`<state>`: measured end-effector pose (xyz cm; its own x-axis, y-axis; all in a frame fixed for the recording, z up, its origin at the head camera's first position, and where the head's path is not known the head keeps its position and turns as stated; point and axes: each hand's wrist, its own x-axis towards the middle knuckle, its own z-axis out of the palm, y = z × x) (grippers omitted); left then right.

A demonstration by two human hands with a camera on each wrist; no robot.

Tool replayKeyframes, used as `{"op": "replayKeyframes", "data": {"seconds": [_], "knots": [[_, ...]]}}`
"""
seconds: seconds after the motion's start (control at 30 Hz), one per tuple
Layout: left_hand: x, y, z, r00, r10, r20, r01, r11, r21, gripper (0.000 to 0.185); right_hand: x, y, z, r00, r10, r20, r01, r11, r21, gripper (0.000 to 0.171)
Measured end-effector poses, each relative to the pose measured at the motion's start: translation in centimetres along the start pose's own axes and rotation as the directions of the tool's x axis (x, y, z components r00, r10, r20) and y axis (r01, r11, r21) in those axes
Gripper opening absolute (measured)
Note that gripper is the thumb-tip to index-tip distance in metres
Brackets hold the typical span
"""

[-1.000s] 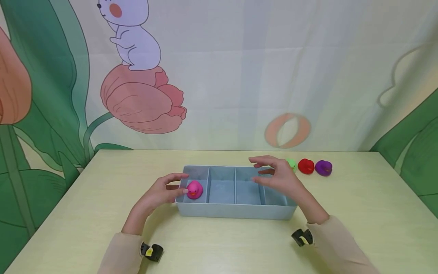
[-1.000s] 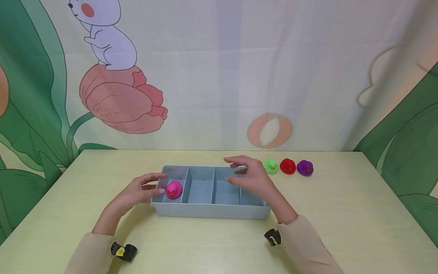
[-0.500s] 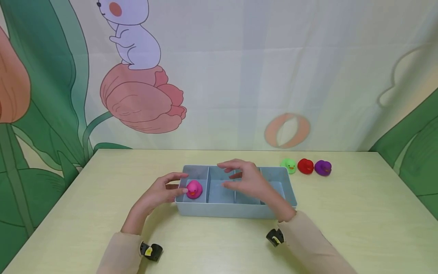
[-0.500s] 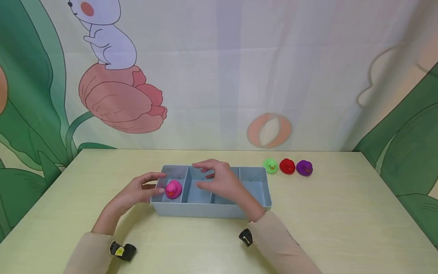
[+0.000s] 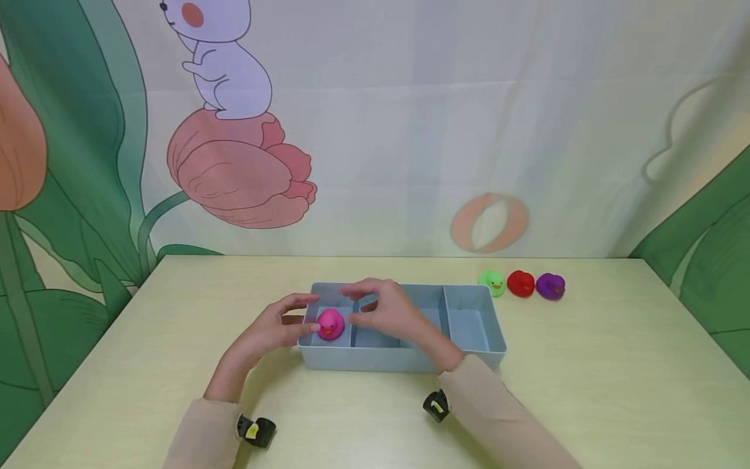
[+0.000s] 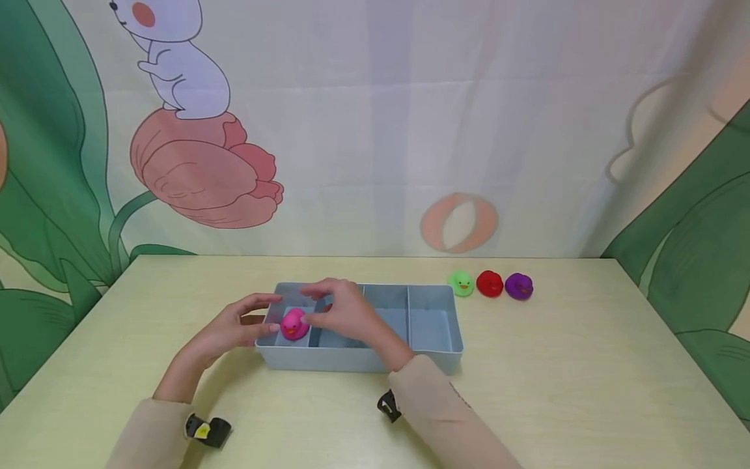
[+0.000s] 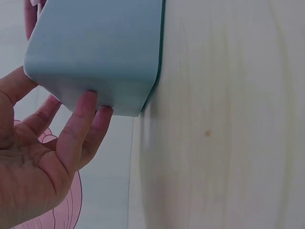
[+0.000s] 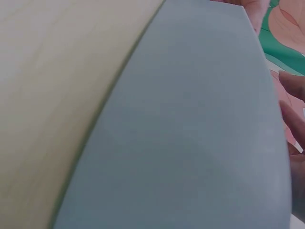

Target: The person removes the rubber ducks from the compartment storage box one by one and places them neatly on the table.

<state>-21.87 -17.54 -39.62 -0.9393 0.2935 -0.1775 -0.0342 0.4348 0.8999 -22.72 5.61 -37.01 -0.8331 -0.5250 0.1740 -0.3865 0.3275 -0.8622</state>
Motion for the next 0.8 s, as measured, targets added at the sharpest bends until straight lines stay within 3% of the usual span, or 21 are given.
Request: {"op": "replayKeyframes", "data": {"seconds": [0.3,0.8], "knots": [[-0.1,-0.1,-0.1,1.000,0.012,0.010,-0.012,1.000,-0.019,0.053,1.1,0.1,1.6,0.998,-0.046,0.030,0.049,0.992,-0.114,0.041],[-0.2,-0.3,-0.1,0.999,0.048,0.022,-0.047,0.998,-0.033,0.056,2.7,-0.2,3.4,0.996,0.011,0.092,0.027,0.915,-0.403,0.039]]}}
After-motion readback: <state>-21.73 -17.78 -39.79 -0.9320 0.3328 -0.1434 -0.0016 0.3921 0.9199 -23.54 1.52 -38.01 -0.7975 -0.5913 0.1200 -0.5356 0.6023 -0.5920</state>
